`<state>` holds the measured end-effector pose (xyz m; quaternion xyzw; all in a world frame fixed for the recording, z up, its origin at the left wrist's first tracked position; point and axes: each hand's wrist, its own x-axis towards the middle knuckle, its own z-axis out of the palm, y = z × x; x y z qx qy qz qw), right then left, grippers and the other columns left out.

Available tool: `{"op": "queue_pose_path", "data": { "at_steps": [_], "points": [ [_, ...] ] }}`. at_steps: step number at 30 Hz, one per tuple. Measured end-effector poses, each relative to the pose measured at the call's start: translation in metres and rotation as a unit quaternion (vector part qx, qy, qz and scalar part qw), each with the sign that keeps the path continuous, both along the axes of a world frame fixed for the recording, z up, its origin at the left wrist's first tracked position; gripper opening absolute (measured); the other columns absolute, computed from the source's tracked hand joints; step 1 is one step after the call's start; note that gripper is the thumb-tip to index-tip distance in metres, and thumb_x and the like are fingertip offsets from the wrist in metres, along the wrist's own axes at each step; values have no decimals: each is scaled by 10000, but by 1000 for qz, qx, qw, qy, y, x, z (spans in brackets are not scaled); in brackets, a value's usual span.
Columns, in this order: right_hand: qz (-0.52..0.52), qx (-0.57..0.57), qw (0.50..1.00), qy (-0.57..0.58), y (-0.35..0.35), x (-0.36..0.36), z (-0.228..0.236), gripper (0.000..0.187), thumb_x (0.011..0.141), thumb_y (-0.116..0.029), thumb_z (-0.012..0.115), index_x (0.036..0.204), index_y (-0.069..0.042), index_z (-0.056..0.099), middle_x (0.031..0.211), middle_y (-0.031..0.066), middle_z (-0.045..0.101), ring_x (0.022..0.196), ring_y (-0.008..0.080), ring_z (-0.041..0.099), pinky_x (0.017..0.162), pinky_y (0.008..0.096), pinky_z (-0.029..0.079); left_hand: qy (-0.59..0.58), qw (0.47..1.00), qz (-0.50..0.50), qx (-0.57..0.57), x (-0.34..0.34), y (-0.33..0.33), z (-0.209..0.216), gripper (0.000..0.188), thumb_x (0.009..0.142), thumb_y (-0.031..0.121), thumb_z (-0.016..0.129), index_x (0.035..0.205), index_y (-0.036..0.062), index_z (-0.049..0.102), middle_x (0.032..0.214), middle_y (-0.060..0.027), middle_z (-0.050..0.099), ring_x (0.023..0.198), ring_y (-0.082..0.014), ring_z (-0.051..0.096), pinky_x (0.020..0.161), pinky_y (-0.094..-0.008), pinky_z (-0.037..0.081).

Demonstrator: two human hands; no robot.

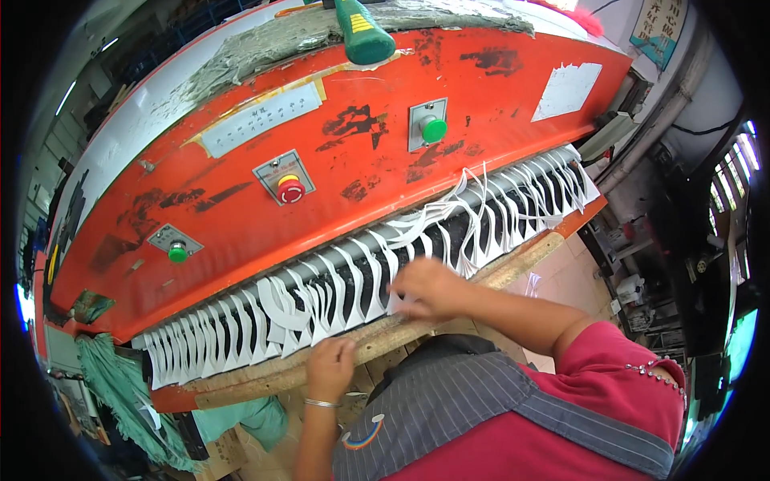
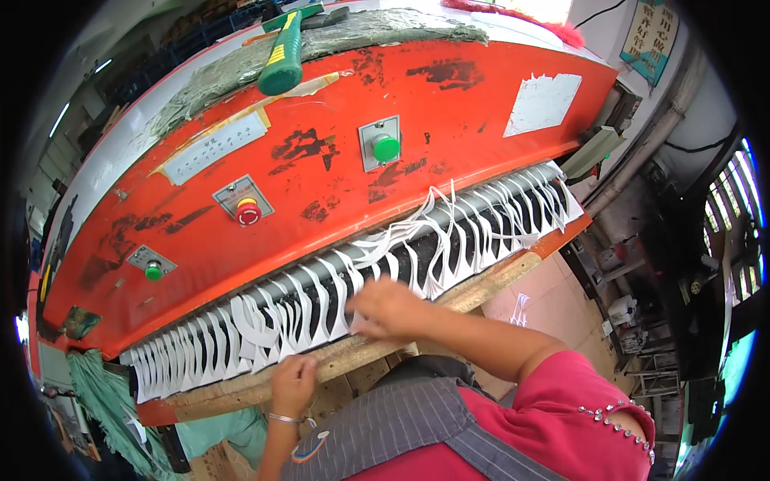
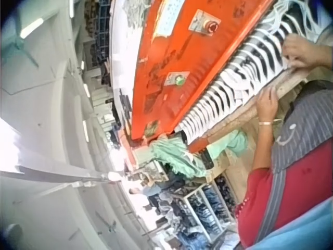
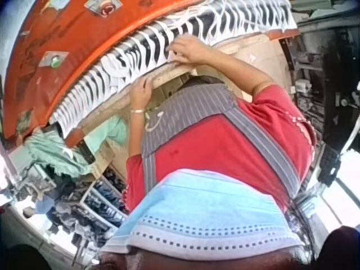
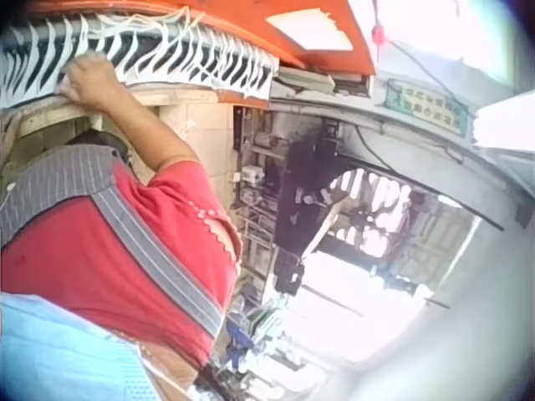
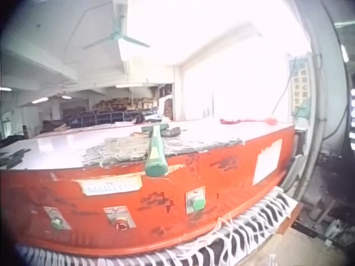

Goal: Operating an industrial pressing or heating machine to process shoe components and then bagging the finished parts.

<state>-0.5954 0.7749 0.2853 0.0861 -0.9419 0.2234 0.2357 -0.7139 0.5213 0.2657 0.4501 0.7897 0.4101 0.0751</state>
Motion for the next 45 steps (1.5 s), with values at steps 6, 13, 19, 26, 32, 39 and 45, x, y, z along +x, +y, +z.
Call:
{"op": "queue_pose_path", "data": {
  "at_steps": [6, 13, 19, 26, 32, 39, 45],
  "points": [
    [-59, 78, 981, -165, -65, 24, -30, 484, 624, -272, 737, 1010, -39, 559, 925, 91, 542, 924, 254, 528, 764, 341, 468, 150, 988, 24, -15, 25, 10, -5, 78, 784, 141, 608, 797, 68, 633, 760, -114, 576, 742, -321, 541, 686, -418, 431],
    [-117, 63, 983, -123, -79, 34, -43, 323, 552, -194, 737, 802, -56, 586, 833, 85, 545, 875, 245, 540, 723, 333, 484, 134, 990, 47, -21, 34, 3, -24, 113, 776, 176, 604, 783, 68, 638, 767, -102, 559, 766, -310, 525, 697, -411, 404],
    [-10, -23, 896, -444, -79, 52, -6, 375, 734, -375, 669, 967, -83, 649, 930, 122, 640, 898, 301, 608, 756, 419, 479, 72, 997, -19, -36, 59, -32, -30, 148, 774, 202, 623, 764, 58, 655, 729, -102, 586, 733, -308, 559, 669, -409, 434],
    [-414, 117, 893, -132, 4, -36, -1, 544, 798, -510, 588, 938, 15, 593, 985, 174, 601, 972, 312, 554, 791, 401, 473, 48, 996, -74, 1, 27, -8, -3, 165, 782, 201, 643, 831, 44, 655, 821, -104, 637, 791, -296, 588, 714, -376, 462],
    [-483, 90, 857, -157, 26, -93, -33, 567, 809, -514, 570, 1008, 17, 585, 1034, 177, 579, 995, 310, 559, 805, 395, 486, 224, 967, 24, -120, -19, 37, -17, 564, 825, 352, 597, 1310, 103, 453, 1405, -223, 329, 1307, -424, 262, 1053, -532, 200],
    [-397, -75, 888, -220, 62, -72, 6, 535, 871, -465, 485, 925, 54, 603, 896, 246, 629, 847, 367, 612, 781, 402, 469, 205, 967, 16, -154, -32, 34, -45, 582, 870, 419, 516, 1350, 105, 416, 1450, -167, 289, 1349, -353, 227, 1085, -499, 167],
    [-212, -44, 952, -215, 48, 23, 46, 396, 826, -382, 607, 949, -6, 587, 834, 192, 593, 789, 346, 600, 693, 398, 467, 143, 984, -1, -104, -27, 33, -42, 661, 859, 437, 537, 1333, -1, 395, 1434, -216, 289, 1348, -352, 232, 1092, -481, 156]
  ]
}}
